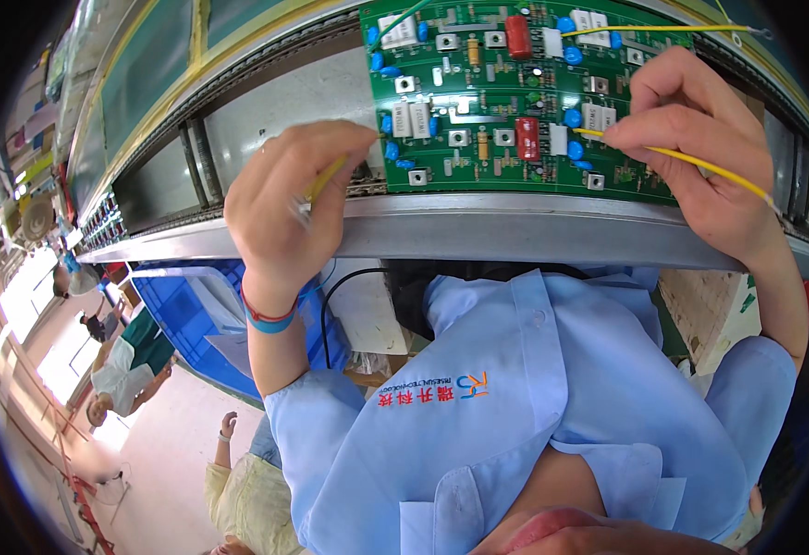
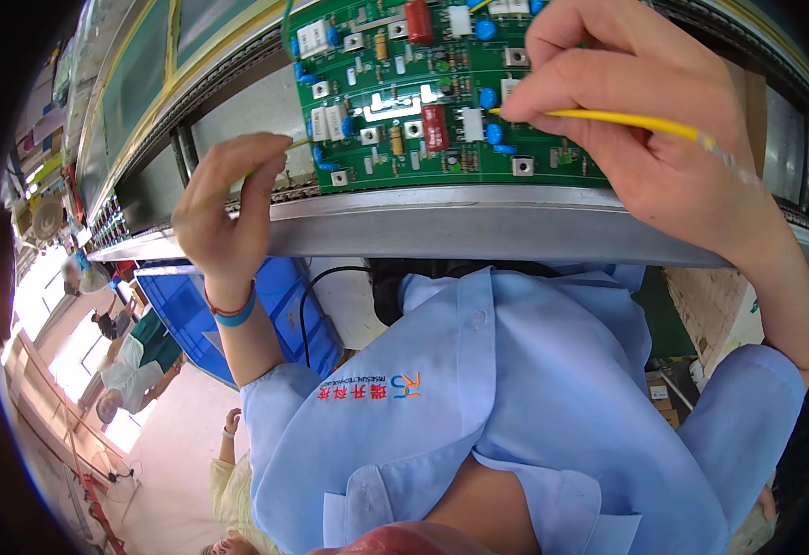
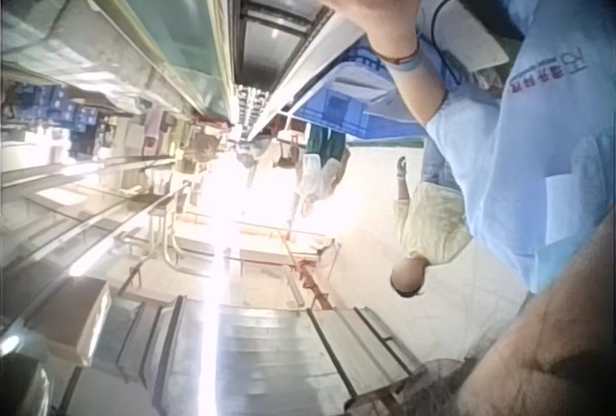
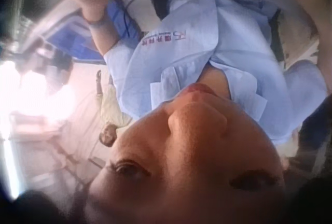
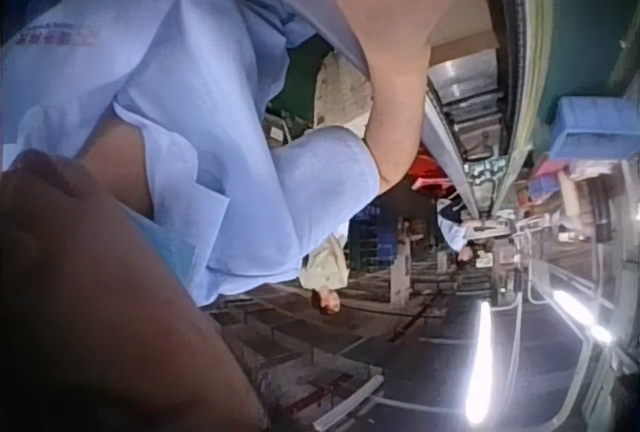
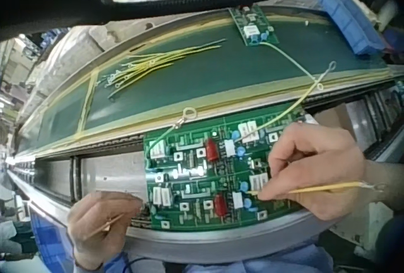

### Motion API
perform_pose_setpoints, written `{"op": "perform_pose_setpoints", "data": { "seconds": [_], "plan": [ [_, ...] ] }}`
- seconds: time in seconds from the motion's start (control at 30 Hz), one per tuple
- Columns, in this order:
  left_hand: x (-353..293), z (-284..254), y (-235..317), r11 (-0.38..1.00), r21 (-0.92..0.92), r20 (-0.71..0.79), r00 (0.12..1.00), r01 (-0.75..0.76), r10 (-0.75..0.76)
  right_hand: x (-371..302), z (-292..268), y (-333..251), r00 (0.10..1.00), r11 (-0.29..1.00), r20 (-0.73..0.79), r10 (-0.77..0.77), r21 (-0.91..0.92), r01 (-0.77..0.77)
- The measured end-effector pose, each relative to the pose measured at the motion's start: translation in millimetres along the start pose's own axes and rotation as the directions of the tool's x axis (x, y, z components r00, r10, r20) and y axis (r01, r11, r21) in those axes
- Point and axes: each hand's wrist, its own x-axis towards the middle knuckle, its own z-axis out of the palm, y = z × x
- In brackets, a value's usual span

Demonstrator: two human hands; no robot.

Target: The recorder is assembling multiple green circuit boards on a moving production line by inserting and connecting color-coded wires and small components.

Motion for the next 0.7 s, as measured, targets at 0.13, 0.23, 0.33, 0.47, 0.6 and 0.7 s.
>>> {"op": "perform_pose_setpoints", "data": {
  "seconds": [0.13, 0.23, 0.33, 0.47, 0.6, 0.7],
  "plan": [
    [8, -7, 14, 0.962, 0.183, 0.162, 0.971, -0.203, 0.175, 1, -3, 3, 1.000, 0.999, -0.023, 0.000, 0.034, 0.001],
    [3, -13, 6, 0.981, 0.187, 0.037, 0.999, -0.046, 0.040, 4, 0, 4, 0.996, 0.993, -0.084, -0.006, 0.114, 0.015],
    [-1, -11, -1, 0.990, 0.098, -0.055, 0.994, 0.101, -0.096, 1, 4, 8, 0.994, 0.986, -0.112, 0.006, 0.169, 0.013],
    [-3, -13, -2, 0.985, 0.050, -0.001, 0.987, 0.162, -0.162, -2, 5, 14, 0.991, 0.972, -0.131, -0.009, 0.232, 0.039],
    [-2, -8, -2, 0.982, 0.063, 0.026, 0.984, 0.176, -0.178, -2, 11, 20, 0.984, 0.937, -0.179, -0.004, 0.343, 0.066],
    [0, -7, -2, 0.981, 0.086, 0.053, 0.982, 0.176, -0.181, -3, 11, 21, 0.985, 0.921, -0.166, -0.040, 0.376, 0.101]
  ]
}}
